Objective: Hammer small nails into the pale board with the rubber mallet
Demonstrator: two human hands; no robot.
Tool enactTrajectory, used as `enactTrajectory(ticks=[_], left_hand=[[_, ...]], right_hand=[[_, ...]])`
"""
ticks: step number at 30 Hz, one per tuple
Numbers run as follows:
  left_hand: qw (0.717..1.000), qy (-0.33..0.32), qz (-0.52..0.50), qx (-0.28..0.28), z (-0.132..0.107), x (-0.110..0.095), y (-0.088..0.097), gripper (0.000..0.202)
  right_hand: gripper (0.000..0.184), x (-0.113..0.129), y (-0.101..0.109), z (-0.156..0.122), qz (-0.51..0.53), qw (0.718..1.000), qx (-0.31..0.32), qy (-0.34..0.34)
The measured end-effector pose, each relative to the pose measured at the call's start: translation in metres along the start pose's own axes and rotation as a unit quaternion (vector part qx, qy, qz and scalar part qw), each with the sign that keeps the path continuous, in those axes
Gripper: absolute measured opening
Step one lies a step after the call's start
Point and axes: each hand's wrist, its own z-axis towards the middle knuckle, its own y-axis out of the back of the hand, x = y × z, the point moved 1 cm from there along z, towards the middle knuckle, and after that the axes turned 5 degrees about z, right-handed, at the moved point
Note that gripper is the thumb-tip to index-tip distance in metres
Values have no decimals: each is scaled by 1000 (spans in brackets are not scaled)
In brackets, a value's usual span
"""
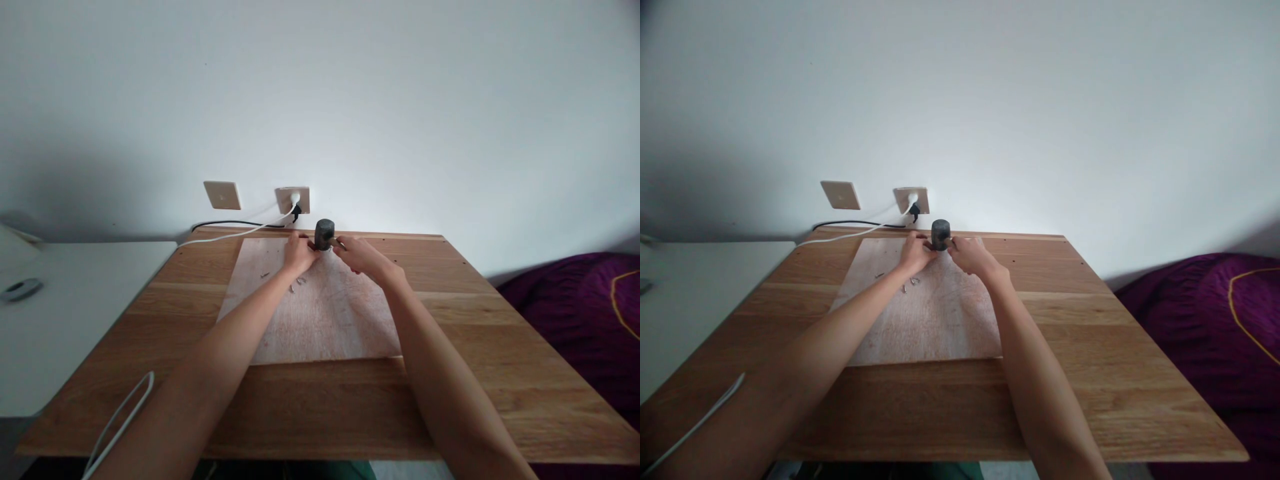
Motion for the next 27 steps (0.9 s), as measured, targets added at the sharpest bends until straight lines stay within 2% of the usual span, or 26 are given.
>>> enactTrajectory(ticks=[5,8,13,17,21,25,27], left_hand=[[1000,12,4,27,8,3,-2,12],[998,-35,-17,54,13,12,5,10],[979,-174,-33,98,10,42,39,20],[964,-230,-21,135,-3,66,68,30],[959,-236,-36,154,-13,85,79,43],[965,-202,-96,139,-16,97,74,50],[966,-184,-125,133,-17,99,71,54]], right_hand=[[33,-2,-3,2,1,1000,7,-9],[33,-5,-6,5,0,1000,4,-3],[34,-6,-8,6,-15,1000,4,3],[31,-3,-9,2,-6,1000,-12,3],[29,-10,-21,-1,3,998,-53,21],[31,-21,-34,-5,17,991,-119,59],[38,-23,-34,-11,48,986,-145,68]])
